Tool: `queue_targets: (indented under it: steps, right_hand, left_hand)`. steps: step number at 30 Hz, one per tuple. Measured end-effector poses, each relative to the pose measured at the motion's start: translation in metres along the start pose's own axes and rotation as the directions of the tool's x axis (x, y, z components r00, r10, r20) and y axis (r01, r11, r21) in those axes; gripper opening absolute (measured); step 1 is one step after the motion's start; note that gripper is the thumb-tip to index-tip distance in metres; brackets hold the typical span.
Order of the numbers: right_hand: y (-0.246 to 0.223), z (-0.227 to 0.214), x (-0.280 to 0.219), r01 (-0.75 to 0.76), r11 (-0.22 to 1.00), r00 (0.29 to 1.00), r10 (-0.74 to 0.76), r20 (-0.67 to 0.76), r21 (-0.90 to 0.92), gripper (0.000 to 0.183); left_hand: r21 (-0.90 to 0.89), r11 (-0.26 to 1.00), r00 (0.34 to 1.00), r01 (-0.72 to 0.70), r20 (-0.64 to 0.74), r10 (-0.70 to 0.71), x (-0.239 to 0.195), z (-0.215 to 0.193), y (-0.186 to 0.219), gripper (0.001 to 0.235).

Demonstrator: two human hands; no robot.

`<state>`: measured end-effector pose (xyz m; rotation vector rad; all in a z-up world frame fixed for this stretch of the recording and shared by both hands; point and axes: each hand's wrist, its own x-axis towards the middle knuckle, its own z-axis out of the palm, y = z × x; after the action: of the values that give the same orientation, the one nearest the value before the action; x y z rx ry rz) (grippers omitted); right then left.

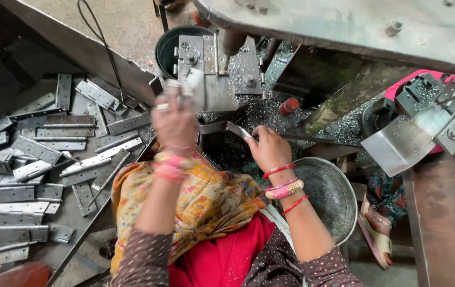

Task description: The person repeatedly takes metal hinge components from a bin, places them on a drilling machine jig, and uses a lever to drill holes into them before setting them aside.

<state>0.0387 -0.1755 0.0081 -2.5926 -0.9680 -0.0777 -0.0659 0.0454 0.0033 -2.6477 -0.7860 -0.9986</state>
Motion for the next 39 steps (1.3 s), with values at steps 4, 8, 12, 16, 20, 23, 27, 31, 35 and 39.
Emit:
queue_targets:
  steps: [4,8,12,16,20,23,27,31,35,39]
  right_hand:
    - [-0.002,-0.003,0.005,0.008,1.000,1.000,-0.008,-0.001,-0.014,0.030]
    - [0.003,0.007,-0.002,0.012,0.999,1.000,-0.011,0.017,-0.030,0.034]
    - [0.002,0.011,-0.002,0.004,0.999,1.000,-0.004,0.006,-0.032,0.037]
    - [-0.006,0.005,-0.004,-0.005,1.000,1.000,0.004,-0.004,-0.021,0.037]
    - [-0.008,0.003,-0.003,-0.008,1.000,1.000,0.009,0.021,-0.021,0.037]
    - [-0.009,0.003,-0.001,-0.005,0.999,0.999,0.006,0.041,-0.035,0.037]
    - [-0.008,0.001,0.000,-0.025,0.998,0.995,0.029,0.090,-0.053,0.037]
    - [-0.006,0.006,0.001,-0.008,0.996,0.995,0.017,0.102,-0.088,0.040]
    - [0.005,0.019,0.002,-0.029,0.995,0.992,0.041,0.123,-0.092,0.041]
    - [0.020,0.041,-0.019,-0.011,0.999,0.998,0.014,0.059,-0.050,0.041]
  left_hand:
    - [-0.104,0.987,0.965,-0.123,0.222,0.143,0.010,0.027,0.058,0.032]
    - [-0.192,0.979,0.928,-0.063,0.349,0.129,-0.012,0.047,0.062,0.048]
    - [-0.164,0.986,0.958,-0.027,0.278,0.073,-0.022,0.047,0.051,0.067]
    - [-0.120,0.992,0.974,-0.026,0.222,0.052,-0.031,0.037,0.044,0.060]
    - [-0.172,0.984,0.959,-0.046,0.267,0.091,-0.039,0.048,0.057,0.051]
    - [-0.159,0.985,0.957,-0.063,0.271,0.105,-0.032,0.061,0.061,0.043]
    - [-0.189,0.982,0.940,0.020,0.337,0.046,-0.003,0.075,0.062,0.036]
    - [-0.207,0.978,0.931,0.037,0.362,0.041,0.017,0.079,0.057,0.037]
    - [-0.195,0.980,0.919,0.045,0.393,0.036,0.012,0.070,0.061,0.037]
    - [-0.202,0.978,0.930,0.051,0.366,0.027,0.005,0.062,0.063,0.038]
